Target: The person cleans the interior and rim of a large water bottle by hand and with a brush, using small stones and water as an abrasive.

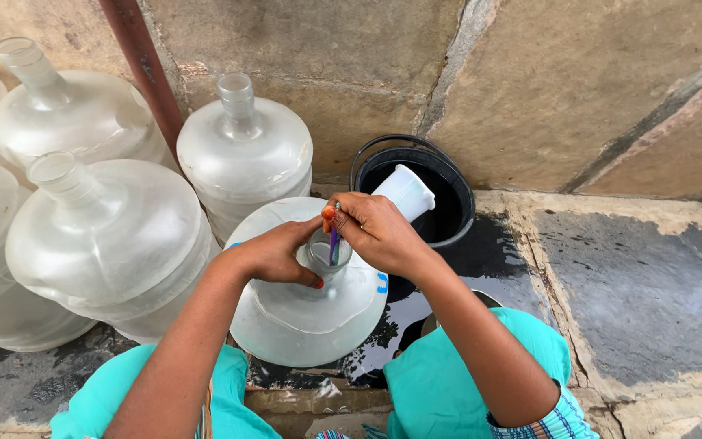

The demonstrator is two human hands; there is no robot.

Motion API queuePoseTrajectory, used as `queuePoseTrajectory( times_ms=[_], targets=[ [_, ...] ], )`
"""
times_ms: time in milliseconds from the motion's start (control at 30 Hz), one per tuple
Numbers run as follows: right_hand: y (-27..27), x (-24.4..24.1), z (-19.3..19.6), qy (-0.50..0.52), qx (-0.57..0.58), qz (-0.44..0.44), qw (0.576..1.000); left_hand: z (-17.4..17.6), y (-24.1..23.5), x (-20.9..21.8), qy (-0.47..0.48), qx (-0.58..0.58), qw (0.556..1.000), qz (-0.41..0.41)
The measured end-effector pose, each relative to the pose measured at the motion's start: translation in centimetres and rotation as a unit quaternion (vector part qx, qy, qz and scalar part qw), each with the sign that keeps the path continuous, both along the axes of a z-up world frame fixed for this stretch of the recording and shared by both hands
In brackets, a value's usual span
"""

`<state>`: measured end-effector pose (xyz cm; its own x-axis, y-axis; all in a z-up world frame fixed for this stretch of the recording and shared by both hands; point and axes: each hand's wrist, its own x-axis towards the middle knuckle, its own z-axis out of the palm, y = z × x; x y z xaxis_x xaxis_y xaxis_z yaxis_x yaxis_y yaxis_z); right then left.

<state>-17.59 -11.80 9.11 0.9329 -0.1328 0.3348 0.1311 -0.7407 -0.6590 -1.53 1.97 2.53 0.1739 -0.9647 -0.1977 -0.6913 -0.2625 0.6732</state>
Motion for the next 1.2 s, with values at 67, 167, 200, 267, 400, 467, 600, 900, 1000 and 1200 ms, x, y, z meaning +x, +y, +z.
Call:
queuePoseTrajectory(
  times_ms=[67,167,200,267,400,467,600,900,1000,1200],
  targets=[
    [0.5,0.5,-0.4,0.033,0.077,-0.044,0.996,-0.3,0.1,0.2,0.002,-0.026,1.000,-0.013],
    [0.8,0.9,-0.8,0.046,0.142,-0.074,0.986,-0.4,0.3,0.3,0.012,-0.060,0.998,-0.025],
    [0.8,0.9,-0.9,0.045,0.156,-0.077,0.984,-0.3,0.4,0.2,0.022,-0.053,0.998,-0.023],
    [1.0,0.7,-0.9,0.060,0.084,-0.091,0.990,0.0,0.5,0.0,0.031,-0.039,0.999,-0.015],
    [1.4,0.5,-0.2,0.066,0.049,-0.087,0.993,0.4,0.4,-0.1,0.028,-0.035,0.999,-0.007],
    [1.2,0.1,0.9,-0.008,0.091,-0.069,0.993,0.4,0.4,0.0,0.045,-0.059,0.997,-0.031],
    [1.1,-3.2,4.7,-0.105,0.029,-0.101,0.989,0.1,-0.1,0.5,0.088,-0.138,0.981,-0.100],
    [2.2,-1.4,2.9,-0.094,-0.014,-0.042,0.995,0.5,0.0,0.4,0.106,-0.068,0.991,-0.036],
    [1.9,-0.3,1.7,-0.044,-0.007,-0.036,0.998,-0.1,-0.3,0.4,0.104,-0.082,0.991,-0.031],
    [1.6,-4.5,6.4,-0.101,-0.034,-0.044,0.993,-0.2,-0.1,0.7,0.109,-0.107,0.985,-0.081]
  ],
)
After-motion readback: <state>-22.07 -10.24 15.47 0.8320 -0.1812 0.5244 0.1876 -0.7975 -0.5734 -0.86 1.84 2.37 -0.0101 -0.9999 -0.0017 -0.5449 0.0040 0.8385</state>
